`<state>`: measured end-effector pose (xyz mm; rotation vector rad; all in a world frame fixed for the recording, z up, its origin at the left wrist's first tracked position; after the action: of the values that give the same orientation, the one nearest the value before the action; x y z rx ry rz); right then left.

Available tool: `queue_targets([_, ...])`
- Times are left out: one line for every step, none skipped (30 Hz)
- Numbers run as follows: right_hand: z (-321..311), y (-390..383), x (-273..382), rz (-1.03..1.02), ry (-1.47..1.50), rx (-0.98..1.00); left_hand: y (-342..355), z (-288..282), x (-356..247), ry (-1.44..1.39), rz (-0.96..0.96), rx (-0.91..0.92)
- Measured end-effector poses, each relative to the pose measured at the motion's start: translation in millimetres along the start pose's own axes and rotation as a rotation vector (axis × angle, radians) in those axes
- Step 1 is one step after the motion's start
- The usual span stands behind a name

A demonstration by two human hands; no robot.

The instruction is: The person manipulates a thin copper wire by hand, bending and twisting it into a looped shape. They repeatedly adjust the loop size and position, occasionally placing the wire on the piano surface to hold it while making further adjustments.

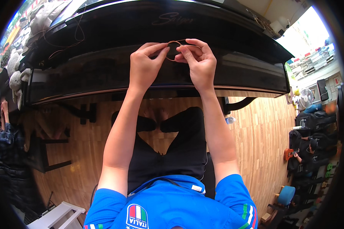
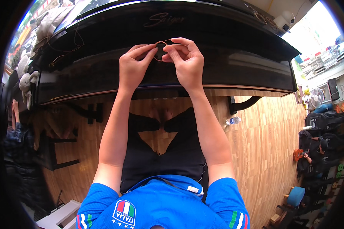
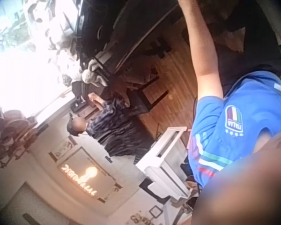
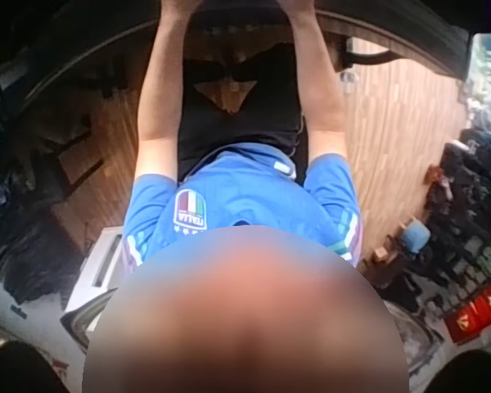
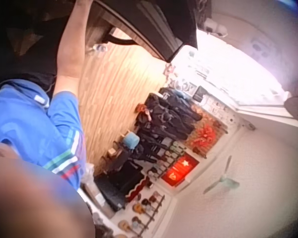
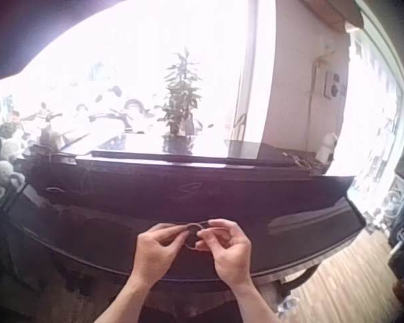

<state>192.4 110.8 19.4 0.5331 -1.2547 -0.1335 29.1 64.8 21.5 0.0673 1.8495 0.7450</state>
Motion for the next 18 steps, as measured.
queue_targets([1, 0, 0, -0.011, -0.007, 0.010, 1, -1, 4, -0.036, -0.026, 0.023])
queue_targets([0, 1, 0, -0.007, -0.009, 0.005, 2, -2, 7, -0.072, -0.052, 0.046])
queue_targets([0, 1, 0, -0.003, -0.011, -0.001, 2, -2, 10, -0.179, -0.099, 0.082])
queue_targets([0, 1, 0, 0.001, -0.012, -0.006, 2, -2, 10, -0.287, -0.145, 0.117])
queue_targets([-1, 2, 0, 0.022, -0.006, -0.004, 2, -2, 9, -0.394, -0.191, 0.152])
queue_targets([-2, 2, 0, 0.042, 0.001, -0.002, 2, -5, 6, -0.439, -0.206, 0.206])
queue_targets([-2, 3, -1, 0.063, 0.012, 0.002, 1, -7, 6, -0.505, -0.203, 0.239])
queue_targets([-1, 3, -2, 0.068, 0.017, 0.019, 1, -8, 5, -0.570, -0.200, 0.272])
queue_targets([0, 3, -3, 0.074, 0.022, 0.035, 0, -9, 4, -0.635, -0.197, 0.304])
queue_targets([2, 4, -3, 0.076, 0.025, 0.054, 1, -8, 3, -0.641, -0.167, 0.357])
queue_targets([1, 4, -3, 0.084, 0.023, 0.044, 2, -8, 4, -0.667, -0.188, 0.346])
queue_targets([1, 2, -2, 0.091, 0.022, 0.035, 2, -8, 4, -0.693, -0.209, 0.334])
queue_targets([2, 2, -1, 0.095, 0.025, 0.028, 3, -8, 3, -0.713, -0.226, 0.320])
queue_targets([1, 2, -2, 0.105, 0.030, 0.011, 2, -8, 1, -0.640, -0.199, 0.292])
queue_targets([0, 1, -2, 0.110, 0.020, -0.007, -1, -8, -3, -0.521, -0.169, 0.253])
queue_targets([-1, 1, -2, 0.105, 0.020, -0.021, -2, -8, -2, -0.502, -0.152, 0.203])
queue_targets([0, 1, -1, 0.102, 0.019, -0.032, -2, -8, 1, -0.484, -0.136, 0.151])
queue_targets([-1, 1, 1, 0.084, 0.018, -0.037, -1, -9, 7, -0.469, -0.168, 0.091])
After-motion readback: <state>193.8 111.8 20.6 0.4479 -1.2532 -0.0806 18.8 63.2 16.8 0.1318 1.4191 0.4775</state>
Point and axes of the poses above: each hand's wrist, its own y-axis towards the middle knuckle, its own z-axis out of the palm, x = y × z, the point moved 6 cm from there along y, towards the middle knuckle
